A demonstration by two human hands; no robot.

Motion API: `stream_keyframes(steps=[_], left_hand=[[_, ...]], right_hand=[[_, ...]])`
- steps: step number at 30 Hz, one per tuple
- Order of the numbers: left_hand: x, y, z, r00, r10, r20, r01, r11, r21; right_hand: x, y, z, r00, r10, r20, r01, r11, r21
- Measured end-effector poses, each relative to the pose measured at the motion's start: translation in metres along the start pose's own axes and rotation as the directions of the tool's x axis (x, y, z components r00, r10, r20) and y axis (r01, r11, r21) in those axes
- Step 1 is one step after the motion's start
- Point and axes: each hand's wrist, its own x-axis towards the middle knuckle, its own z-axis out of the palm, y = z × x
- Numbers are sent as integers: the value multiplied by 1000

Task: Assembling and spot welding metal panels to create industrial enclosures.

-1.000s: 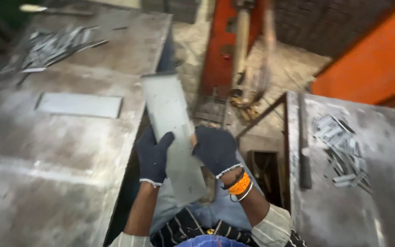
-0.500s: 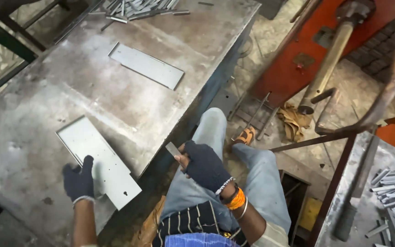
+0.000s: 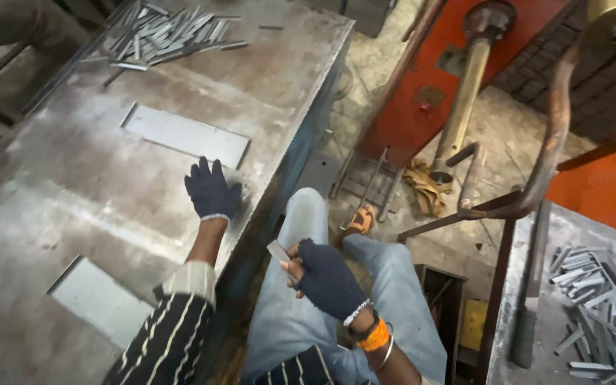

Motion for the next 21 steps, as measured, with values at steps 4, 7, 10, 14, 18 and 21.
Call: stream_keyframes(steps=[4, 7, 10, 14, 18, 21], left_hand=[[37, 51, -2, 972, -58, 227, 9, 978, 211], [60, 67, 19, 865, -60, 498, -22, 987, 157], [76, 58, 51, 917, 120, 380, -107, 993, -54], [86, 57, 30, 908, 194, 372, -297, 924, 242], [71, 48, 7, 908, 141, 394, -207, 970, 130], [32, 57, -13, 954, 43, 298, -79, 991, 110]], right_hand=[[-6, 18, -10, 997, 51, -51, -48, 997, 62], [-4, 29, -17, 992, 106, -70, -97, 987, 129], [-2, 34, -19, 977, 194, -88, -172, 962, 211], [-4, 33, -26, 976, 188, -109, -167, 970, 178], [-4, 29, -26, 974, 189, -123, -168, 972, 164], [-1, 34, -23, 981, 157, -114, -131, 969, 207]])
